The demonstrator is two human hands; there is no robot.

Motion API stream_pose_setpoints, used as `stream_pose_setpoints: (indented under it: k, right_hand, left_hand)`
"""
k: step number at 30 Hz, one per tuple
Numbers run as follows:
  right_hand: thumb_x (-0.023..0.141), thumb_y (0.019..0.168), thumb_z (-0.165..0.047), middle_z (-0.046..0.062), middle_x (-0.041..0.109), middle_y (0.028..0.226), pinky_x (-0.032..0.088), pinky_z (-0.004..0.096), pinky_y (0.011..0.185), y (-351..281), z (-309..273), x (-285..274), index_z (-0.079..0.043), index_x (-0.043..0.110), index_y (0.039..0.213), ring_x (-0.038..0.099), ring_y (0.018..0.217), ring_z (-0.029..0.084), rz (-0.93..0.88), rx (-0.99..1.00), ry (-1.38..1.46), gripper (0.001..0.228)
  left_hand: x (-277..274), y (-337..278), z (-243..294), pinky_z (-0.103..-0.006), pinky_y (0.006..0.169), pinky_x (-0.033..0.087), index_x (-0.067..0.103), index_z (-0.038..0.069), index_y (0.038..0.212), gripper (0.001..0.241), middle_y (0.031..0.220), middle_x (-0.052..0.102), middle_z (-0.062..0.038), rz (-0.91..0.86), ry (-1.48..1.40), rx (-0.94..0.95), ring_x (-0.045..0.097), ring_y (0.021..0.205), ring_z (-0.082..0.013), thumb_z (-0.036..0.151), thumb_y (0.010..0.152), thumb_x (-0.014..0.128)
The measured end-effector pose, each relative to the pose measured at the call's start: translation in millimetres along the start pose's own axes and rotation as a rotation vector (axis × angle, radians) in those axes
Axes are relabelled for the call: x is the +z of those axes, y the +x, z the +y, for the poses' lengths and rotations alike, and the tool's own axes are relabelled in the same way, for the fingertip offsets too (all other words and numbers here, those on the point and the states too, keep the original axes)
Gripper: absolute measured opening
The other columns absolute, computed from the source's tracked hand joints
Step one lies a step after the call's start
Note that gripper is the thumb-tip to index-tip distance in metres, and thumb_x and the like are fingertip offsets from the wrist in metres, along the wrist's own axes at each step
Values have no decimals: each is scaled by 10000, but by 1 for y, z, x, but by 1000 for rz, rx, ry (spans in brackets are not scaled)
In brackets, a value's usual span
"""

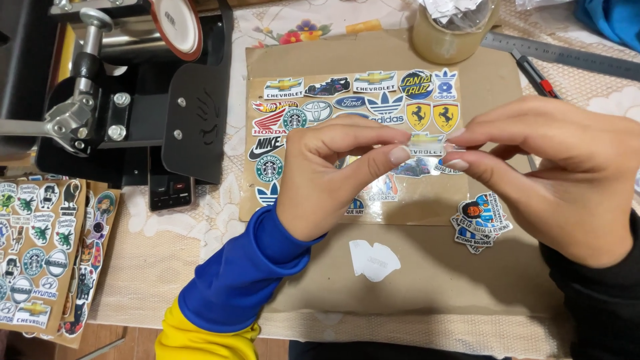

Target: The person is preparing stickers for application by peeling off their backings, trimming them with scissors, and arranging them on a layout sheet.

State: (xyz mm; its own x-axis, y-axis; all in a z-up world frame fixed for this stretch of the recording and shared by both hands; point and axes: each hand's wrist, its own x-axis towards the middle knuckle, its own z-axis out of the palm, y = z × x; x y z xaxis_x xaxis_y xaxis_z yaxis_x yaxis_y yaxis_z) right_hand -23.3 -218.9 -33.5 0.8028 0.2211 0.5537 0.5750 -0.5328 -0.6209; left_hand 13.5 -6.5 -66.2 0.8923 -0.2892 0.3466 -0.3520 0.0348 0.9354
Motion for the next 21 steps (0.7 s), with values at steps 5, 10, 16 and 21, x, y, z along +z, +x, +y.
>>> stream_pose_setpoints:
  k: [5, 10, 16, 21]
  right_hand:
    - [776, 959, 101, 239, 702, 955, 528, 305, 728, -4, 2, -3, 108, 705, 1001, 645, 843, 264, 3, 62, -18, 83]
    - [774, 934, 75, 206, 718, 929, 511, 289, 727, -1, -6, -2, 85, 712, 968, 656, 807, 240, -13, 88, -7, 71]
    - [781, 880, 38, 186, 725, 894, 514, 243, 641, -1, -3, -6, 74, 730, 932, 646, 723, 186, -39, 162, 53, 81]
    - [516, 936, 91, 282, 617, 1138, 521, 341, 743, -16, 10, -52, -16, 202, 1655, 614, 980, 292, -19, 438, 74, 791]
  left_hand:
    - [-2, -3, 9, -260, 975, 608, 469, 178, 1454, 727, 1296, 721, -60, -35, -78, -81, 636, 1045, -115, 194, 832, 845]
    - [-2, -4, 7, -381, 1184, 554, 646, 144, 1233, 386, 1293, 681, -61, -37, 215, 258, 680, 1265, -236, 202, 900, 833]
    - [1, -3, 2, -374, 1062, 512, 730, 157, 1069, 115, 1085, 708, -30, -16, 240, 322, 681, 1068, -227, 154, 957, 752]
    - [3, -2, 4, -384, 1009, 536, 727, 83, 1009, 103, 1013, 727, -96, 48, 205, 302, 690, 992, -250, 80, 913, 765]
